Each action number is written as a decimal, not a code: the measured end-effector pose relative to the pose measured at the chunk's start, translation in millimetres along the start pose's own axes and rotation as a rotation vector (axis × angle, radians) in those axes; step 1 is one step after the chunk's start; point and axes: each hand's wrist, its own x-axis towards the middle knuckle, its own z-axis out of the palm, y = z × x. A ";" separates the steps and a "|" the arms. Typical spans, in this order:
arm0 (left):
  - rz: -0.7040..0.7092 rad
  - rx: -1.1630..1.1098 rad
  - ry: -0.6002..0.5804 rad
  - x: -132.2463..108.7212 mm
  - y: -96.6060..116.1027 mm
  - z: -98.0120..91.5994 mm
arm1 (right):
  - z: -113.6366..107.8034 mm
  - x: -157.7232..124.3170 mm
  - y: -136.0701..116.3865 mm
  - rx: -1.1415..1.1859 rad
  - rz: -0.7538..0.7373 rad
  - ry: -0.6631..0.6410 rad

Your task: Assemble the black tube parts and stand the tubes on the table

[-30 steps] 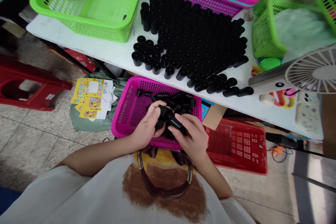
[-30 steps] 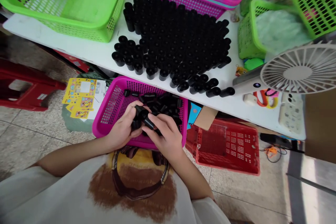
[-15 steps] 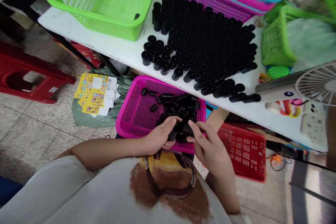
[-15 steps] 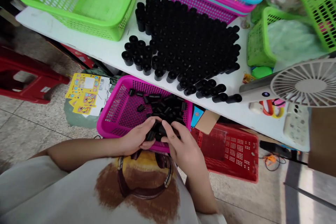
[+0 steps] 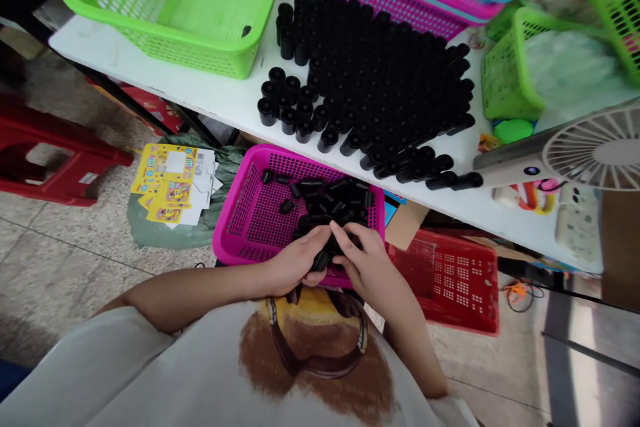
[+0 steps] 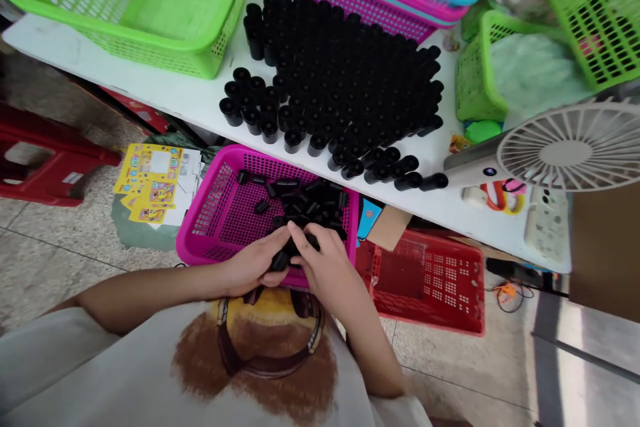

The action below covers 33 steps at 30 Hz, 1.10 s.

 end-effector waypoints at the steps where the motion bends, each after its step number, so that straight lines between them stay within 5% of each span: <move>1: -0.013 -0.010 0.005 -0.1 1.2 -0.6 | -0.4 0.2 1.3 0.063 0.002 -0.009; 4: -0.012 -0.071 0.064 -1.3 11.0 -5.5 | -6.5 -2.2 18.0 0.140 0.079 0.122; 9: 0.103 -0.209 0.207 -11.1 43.6 -25.1 | -23.1 -9.1 90.0 -0.181 0.591 0.643; 15: 0.304 -0.323 0.319 -27.3 67.2 -50.3 | -22.4 9.3 151.5 -0.175 0.771 0.726; 20: 0.358 -0.361 0.368 -32.0 71.2 -61.2 | -21.3 19.1 139.7 -0.106 0.695 0.769; 25: 0.432 -0.335 0.366 -32.9 68.7 -65.4 | -12.4 13.6 87.4 -0.265 0.438 0.985; 27: 0.447 -0.318 0.359 -30.7 66.9 -65.6 | 0.1 22.4 64.1 -0.261 0.209 0.792; 29: 0.439 -0.298 0.350 -26.8 65.5 -64.6 | 16.8 41.7 46.3 -0.146 -0.019 0.322; 31: 0.415 -0.266 0.335 -22.7 64.6 -62.1 | 34.0 67.6 37.5 -0.165 -0.057 -0.151; 33: 0.390 -0.233 0.305 -20.3 63.9 -58.9 | 48.2 93.3 37.0 -0.263 0.005 -0.478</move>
